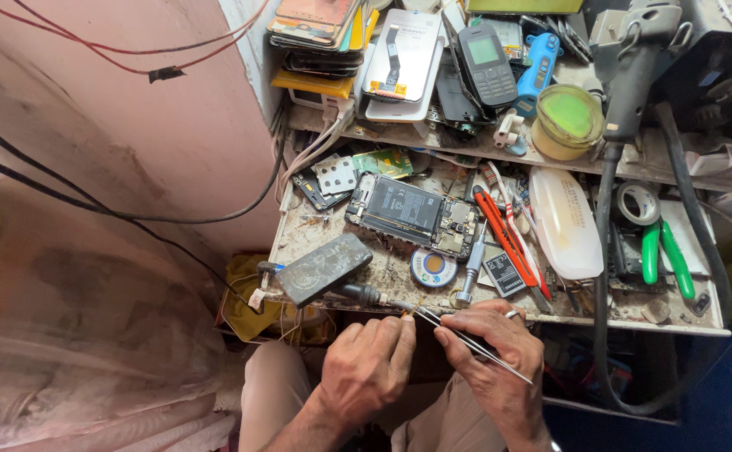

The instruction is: The person repairs a disassembled smartphone by using tweezers and a specialized precision tool to manipulate internal electronic components and connectors near the battery.

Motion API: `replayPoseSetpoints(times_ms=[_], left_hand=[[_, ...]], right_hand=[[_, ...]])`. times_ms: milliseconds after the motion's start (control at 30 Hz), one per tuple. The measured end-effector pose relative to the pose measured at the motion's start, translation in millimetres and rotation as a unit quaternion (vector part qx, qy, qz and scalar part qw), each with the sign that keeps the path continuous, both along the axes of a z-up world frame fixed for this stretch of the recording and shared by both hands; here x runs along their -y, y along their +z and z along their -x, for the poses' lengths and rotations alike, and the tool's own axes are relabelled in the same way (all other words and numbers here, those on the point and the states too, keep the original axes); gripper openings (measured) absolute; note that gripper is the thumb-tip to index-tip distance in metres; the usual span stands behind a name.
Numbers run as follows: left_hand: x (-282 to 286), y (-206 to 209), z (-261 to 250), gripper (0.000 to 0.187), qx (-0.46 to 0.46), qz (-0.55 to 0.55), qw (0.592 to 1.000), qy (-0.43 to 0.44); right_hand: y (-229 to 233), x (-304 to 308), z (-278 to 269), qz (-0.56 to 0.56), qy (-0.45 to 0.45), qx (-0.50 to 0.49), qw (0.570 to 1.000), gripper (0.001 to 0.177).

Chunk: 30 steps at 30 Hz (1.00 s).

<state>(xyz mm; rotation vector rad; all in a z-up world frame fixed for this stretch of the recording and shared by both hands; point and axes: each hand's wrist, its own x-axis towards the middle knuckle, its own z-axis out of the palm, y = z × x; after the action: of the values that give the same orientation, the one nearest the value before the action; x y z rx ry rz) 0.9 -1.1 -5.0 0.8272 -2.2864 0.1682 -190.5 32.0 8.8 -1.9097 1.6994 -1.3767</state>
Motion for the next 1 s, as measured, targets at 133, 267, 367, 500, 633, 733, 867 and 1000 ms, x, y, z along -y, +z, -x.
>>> replayPoseSetpoints(times_ms=[133, 267, 367, 500, 633, 733, 867, 1000], left_hand=[[-0.1, -0.4, -0.2, 0.027, -0.001, -0.001, 1.0, 0.002], [0.1, 0.0, -0.2, 0.027, -0.002, -0.003, 1.0, -0.001], [-0.2, 0.0, 0.0, 0.027, 0.001, -0.003, 1.0, -0.001], [0.0, -0.3, -0.4, 0.027, 0.002, -0.015, 1.0, -0.003], [0.0, -0.7, -0.6, 0.028, 0.005, -0.018, 1.0, -0.007], [-0.1, -1.6, -0.8, 0.028, 0.006, -0.025, 1.0, -0.008], [0.3, -2.2, -1.0, 0.029, 0.003, -0.026, 1.0, -0.01], [0.4, -2.3, -0.9, 0.029, 0.0, -0.03, 0.999, -0.011]], right_hand=[[-1.4, 0.4, -0.3, 0.007, -0.002, -0.006, 1.0, 0.021], [-2.0, 0.8, -0.4, 0.017, 0.002, -0.001, 1.0, 0.021], [-2.6, 0.2, -0.1, 0.018, 0.002, 0.0, 1.0, 0.021], [-3.6, -0.4, -0.5, 0.027, 0.001, -0.002, 1.0, 0.02], [-4.6, -0.3, -0.3, 0.029, 0.004, 0.002, 1.0, 0.02], [-4.9, -0.6, -0.5, 0.032, 0.004, -0.005, 0.999, 0.021], [-4.3, -0.8, -0.3, 0.04, 0.009, -0.011, 0.999, 0.021], [-4.0, -0.3, -0.9, 0.052, 0.012, -0.017, 0.998, 0.021]])
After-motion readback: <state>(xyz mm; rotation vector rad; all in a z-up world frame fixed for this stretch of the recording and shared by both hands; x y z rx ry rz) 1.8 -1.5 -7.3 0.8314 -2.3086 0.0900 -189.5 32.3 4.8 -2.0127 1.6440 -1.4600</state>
